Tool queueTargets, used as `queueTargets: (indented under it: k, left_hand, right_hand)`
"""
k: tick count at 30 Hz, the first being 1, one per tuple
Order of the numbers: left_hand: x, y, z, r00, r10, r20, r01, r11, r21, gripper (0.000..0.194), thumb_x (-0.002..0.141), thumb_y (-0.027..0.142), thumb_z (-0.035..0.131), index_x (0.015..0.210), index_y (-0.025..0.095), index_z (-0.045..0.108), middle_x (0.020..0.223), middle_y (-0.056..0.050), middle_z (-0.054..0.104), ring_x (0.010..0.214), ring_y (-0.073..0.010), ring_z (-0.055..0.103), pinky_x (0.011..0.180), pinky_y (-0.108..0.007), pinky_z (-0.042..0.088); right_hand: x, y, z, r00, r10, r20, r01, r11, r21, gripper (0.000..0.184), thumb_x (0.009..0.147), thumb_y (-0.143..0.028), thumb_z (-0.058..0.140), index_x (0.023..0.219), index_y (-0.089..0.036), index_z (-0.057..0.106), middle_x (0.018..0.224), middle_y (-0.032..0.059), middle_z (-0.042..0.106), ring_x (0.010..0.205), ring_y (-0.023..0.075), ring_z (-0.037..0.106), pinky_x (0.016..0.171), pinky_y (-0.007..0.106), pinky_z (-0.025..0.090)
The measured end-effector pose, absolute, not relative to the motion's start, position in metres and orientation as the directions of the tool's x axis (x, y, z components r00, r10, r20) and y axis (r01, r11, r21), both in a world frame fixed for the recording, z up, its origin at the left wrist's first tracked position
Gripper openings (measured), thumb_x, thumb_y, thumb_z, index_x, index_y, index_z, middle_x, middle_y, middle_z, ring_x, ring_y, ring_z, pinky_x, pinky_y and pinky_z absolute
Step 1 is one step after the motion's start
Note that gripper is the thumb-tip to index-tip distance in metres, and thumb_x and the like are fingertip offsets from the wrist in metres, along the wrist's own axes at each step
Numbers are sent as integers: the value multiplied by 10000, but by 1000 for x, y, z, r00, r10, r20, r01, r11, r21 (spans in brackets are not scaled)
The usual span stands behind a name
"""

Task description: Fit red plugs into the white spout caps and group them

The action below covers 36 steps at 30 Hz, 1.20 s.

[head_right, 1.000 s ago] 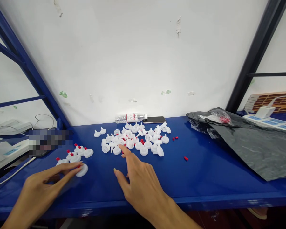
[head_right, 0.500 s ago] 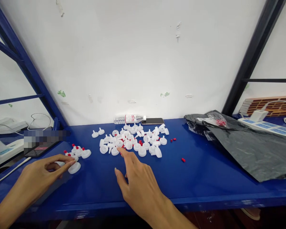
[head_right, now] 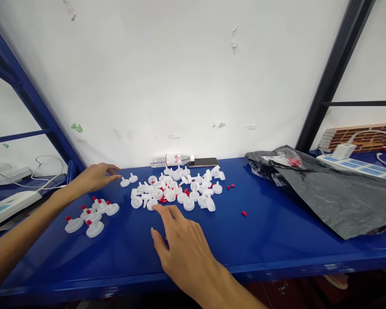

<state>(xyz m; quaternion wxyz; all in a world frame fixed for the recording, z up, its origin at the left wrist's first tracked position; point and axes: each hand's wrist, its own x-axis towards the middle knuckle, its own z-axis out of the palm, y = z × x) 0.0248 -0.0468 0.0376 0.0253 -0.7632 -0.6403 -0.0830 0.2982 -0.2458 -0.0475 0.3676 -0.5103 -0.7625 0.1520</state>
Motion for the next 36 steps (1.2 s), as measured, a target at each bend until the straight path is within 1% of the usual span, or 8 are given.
queueTargets:
  k: [4, 9, 13, 15, 20, 22, 27, 36]
  left_hand:
    - [27, -14, 25, 188, 980, 68, 978, -193, 74, 264, 958, 414, 660, 1004, 157, 704, 1003, -44, 737, 908, -199, 709, 846, -395, 569]
    - [30, -50, 43, 191, 955, 225, 965, -224, 133, 346, 885, 490, 611, 871, 185, 773, 961, -116, 791, 930, -318, 712, 772, -368, 526]
    - [64, -125, 52, 337, 908, 250, 876, -399, 269, 432, 867, 631, 567, 950, 269, 789, 946, -25, 806, 866, -249, 721, 713, -291, 533]
    - [91, -162, 47, 443, 862, 248, 736, -507, 448, 357, 879, 568, 606, 883, 265, 795, 936, -22, 800, 810, -224, 710, 646, -274, 515]
    - [136, -197, 25, 539, 818, 201, 574, -532, 623, 231, 933, 435, 609, 943, 292, 789, 942, 1, 780, 787, -187, 688, 623, -255, 504]
    - [137, -190, 17, 532, 819, 213, 617, -548, 565, 307, 982, 474, 536, 1052, 282, 766, 932, -10, 770, 760, -189, 683, 639, -271, 516]
    - [127, -169, -7, 525, 831, 185, 847, -531, -20, 332, 1041, 308, 445, 1283, 222, 655, 997, -87, 743, 891, -268, 721, 753, -354, 528]
    - [133, -164, -25, 598, 797, 80, 798, -585, -144, 287, 1031, 220, 400, 1043, 190, 685, 996, -113, 698, 800, -271, 730, 606, -315, 488]
  right_hand:
    - [300, -245, -46, -214, 884, 416, 664, 443, -602, 399, 1012, -274, 522, 1408, -309, 483, 1315, 26, 639, 889, 204, 710, 751, 378, 552]
    - [301, -245, -48, -155, 890, 430, 681, 412, -606, 402, 1026, -328, 510, 1425, -305, 468, 1299, 37, 658, 854, 214, 709, 745, 394, 551]
    - [301, -247, -49, -130, 882, 453, 662, 417, -622, 603, 1002, -492, 552, 1532, -284, 354, 1327, 85, 663, 858, 223, 715, 779, 401, 557]
    - [300, -247, -50, -140, 872, 469, 649, 439, -622, 693, 979, -549, 571, 1560, -264, 321, 1322, 97, 671, 834, 219, 721, 776, 392, 560]
    - [301, -242, -50, -115, 825, 553, 652, 483, -585, 452, 1036, -384, 511, 1467, -246, 489, 1285, 63, 703, 961, 234, 738, 755, 335, 553]
    - [302, -241, -50, -68, 832, 551, 710, 428, -559, 447, 1028, -341, 520, 1459, -223, 506, 1237, 72, 730, 882, 239, 751, 703, 331, 541]
    - [302, -241, -52, -38, 864, 502, 808, 322, -493, 529, 1009, -311, 538, 1518, -224, 425, 1143, 69, 770, 729, 235, 751, 609, 319, 493]
    - [301, -240, -53, -58, 899, 434, 842, 278, -463, 539, 1005, -295, 515, 1529, -239, 397, 1216, 94, 743, 828, 274, 762, 617, 329, 497]
